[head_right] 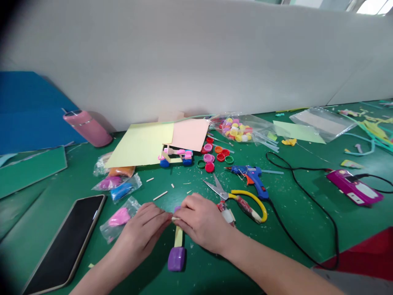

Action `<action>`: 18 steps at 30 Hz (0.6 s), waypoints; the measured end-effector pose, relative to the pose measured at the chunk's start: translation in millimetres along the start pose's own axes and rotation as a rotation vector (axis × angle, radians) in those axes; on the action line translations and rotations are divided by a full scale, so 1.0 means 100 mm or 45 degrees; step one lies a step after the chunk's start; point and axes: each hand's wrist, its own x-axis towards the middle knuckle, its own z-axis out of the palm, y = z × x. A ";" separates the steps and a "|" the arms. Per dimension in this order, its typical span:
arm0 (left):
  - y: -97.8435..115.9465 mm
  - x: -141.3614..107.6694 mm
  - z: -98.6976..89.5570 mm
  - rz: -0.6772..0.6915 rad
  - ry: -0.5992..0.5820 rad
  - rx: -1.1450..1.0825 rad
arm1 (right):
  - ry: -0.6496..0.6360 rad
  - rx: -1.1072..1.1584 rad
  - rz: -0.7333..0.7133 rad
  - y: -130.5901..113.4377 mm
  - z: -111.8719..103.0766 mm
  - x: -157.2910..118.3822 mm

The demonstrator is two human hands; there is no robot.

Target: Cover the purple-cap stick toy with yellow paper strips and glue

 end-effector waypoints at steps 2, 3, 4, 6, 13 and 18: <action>-0.01 0.01 0.00 0.010 -0.006 -0.019 | -0.001 0.001 0.001 0.01 0.00 0.00; -0.02 0.01 0.00 0.010 -0.007 -0.030 | -0.002 0.003 0.002 0.01 0.00 0.00; -0.02 0.01 0.00 0.003 -0.008 -0.047 | -0.001 0.007 0.002 0.01 0.01 0.00; -0.03 0.00 -0.01 -0.034 -0.009 -0.119 | 0.004 0.014 0.007 0.01 0.01 -0.01; 0.01 -0.04 0.00 -0.199 0.000 -0.395 | 0.125 -0.069 -0.025 -0.05 0.01 -0.03; 0.03 -0.03 -0.01 -0.316 -0.026 -0.464 | 0.246 -0.104 -0.134 -0.05 0.04 -0.06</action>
